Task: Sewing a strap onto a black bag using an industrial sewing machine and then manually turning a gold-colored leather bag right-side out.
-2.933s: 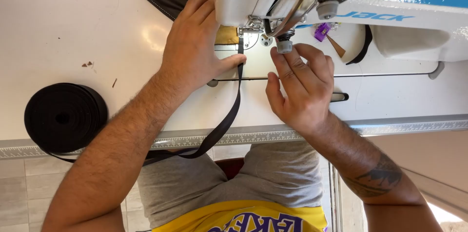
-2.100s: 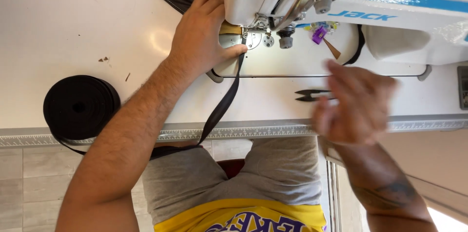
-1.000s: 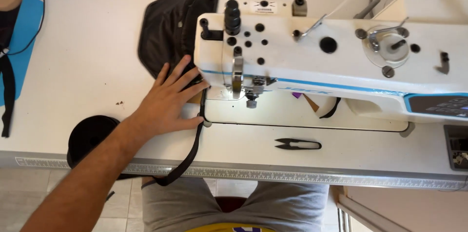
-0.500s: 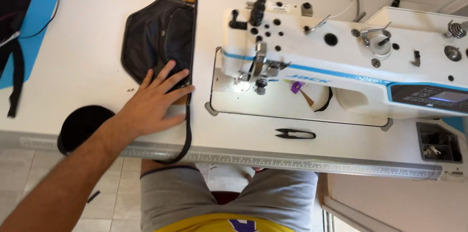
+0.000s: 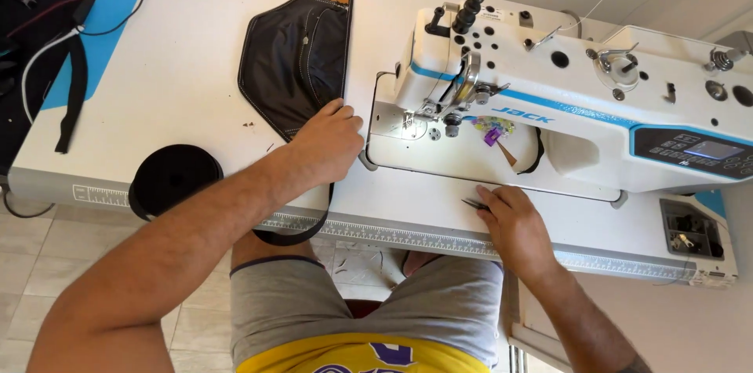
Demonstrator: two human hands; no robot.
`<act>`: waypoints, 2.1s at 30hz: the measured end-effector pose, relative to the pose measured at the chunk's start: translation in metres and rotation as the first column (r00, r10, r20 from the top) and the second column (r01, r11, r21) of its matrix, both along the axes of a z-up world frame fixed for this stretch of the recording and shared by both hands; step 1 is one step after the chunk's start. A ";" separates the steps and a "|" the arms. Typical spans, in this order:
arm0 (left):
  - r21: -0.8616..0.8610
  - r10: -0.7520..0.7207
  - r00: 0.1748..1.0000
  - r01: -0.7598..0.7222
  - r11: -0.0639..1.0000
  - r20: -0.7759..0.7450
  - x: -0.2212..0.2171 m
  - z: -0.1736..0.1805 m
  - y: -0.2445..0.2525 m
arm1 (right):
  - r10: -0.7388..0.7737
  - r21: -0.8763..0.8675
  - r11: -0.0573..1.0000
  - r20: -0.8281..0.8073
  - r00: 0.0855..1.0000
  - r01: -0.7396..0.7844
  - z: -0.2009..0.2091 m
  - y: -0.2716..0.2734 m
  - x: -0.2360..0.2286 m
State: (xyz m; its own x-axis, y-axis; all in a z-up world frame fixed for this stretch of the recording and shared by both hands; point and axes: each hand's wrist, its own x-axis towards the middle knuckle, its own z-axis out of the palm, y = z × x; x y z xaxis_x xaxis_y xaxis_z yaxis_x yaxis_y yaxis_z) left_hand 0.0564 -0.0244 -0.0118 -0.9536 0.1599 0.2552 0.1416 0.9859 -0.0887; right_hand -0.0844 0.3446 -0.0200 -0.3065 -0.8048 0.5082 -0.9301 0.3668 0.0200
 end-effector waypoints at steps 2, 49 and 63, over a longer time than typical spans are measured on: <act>0.003 -0.031 0.999 0.031 1.000 0.038 -0.013 -0.019 -0.007 | 0.000 0.060 0.998 0.236 0.972 -0.014 0.003 -0.006 0.000; 0.709 0.188 0.975 -0.052 0.703 -0.115 -0.008 0.040 0.030 | 0.007 0.088 0.994 0.516 0.857 -0.062 0.038 -0.174 0.043; 0.383 0.485 0.872 -0.471 0.795 0.066 0.063 0.020 0.090 | 0.238 -0.228 0.970 0.849 0.471 -0.081 0.050 -0.083 0.072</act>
